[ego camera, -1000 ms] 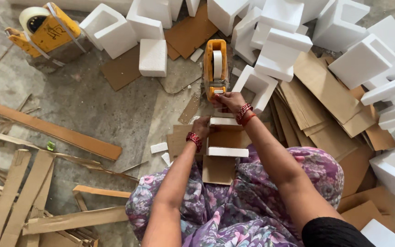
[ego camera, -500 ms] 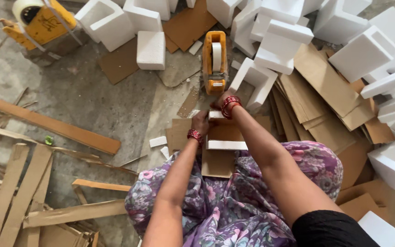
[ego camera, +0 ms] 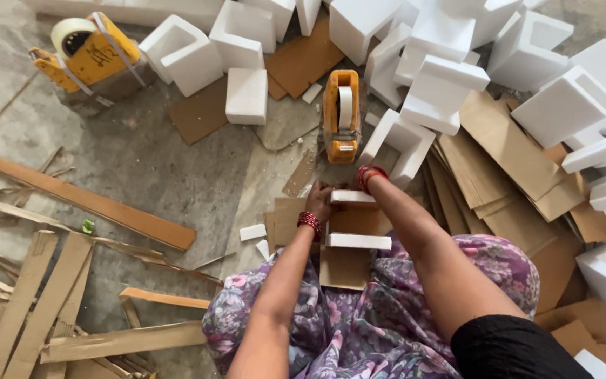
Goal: The person sits on the floor and repeatedly assembles small cardboard boxes by inserting white foam inserts into the box base and then closing the lid. The person uses a tape dispenser to seal each box before setting it aside.
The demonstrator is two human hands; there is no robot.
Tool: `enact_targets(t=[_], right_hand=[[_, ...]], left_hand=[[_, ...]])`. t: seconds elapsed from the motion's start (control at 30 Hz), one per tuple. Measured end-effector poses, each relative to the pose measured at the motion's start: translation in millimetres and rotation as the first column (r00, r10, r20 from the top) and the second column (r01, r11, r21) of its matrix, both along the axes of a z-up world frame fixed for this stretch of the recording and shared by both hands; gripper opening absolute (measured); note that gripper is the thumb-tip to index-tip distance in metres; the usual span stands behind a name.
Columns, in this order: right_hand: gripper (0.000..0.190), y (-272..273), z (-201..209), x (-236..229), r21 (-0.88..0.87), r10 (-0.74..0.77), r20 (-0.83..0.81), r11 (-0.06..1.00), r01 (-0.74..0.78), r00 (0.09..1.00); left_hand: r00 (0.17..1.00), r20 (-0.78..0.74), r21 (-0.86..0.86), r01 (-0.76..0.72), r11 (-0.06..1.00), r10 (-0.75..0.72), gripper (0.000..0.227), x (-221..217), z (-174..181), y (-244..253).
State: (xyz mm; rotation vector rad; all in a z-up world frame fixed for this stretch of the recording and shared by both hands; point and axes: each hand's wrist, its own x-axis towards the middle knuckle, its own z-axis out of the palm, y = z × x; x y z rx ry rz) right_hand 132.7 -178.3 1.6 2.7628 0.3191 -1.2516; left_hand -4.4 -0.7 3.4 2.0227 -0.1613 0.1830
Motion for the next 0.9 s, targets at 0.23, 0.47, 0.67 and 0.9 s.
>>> enact_targets(t=[0.23,0.47,0.67,0.9], right_hand=[[0.028,5.8,31.5,-2.6,0.207,-0.086,0.083,0.976,0.067,0.993],[0.034,-27.4,84.5,-52.6,0.559,-0.002,0.213,0.82,-0.12,0.977],[0.031,-29.7,92.9,-100.5,0.356,0.098,0.448,0.892,-0.278,0.889],[0.03,-31.6,92.8,-106.7,0.397,0.033,0.583,0.86,-0.32,0.812]], left_hand=[[1.0,0.023,0.073,0.013,0.997,-0.014,0.055,14.3,-22.2,5.7],[0.996,-0.014,0.103,-0.085,0.991,0.087,0.033,3.4,-26.2,-1.5],[0.922,-0.32,0.395,-0.077,0.916,0.215,0.047,-24.4,-29.4,8.6],[0.612,-0.774,0.226,0.024,0.974,0.164,0.091,-106.6,-23.1,39.3]])
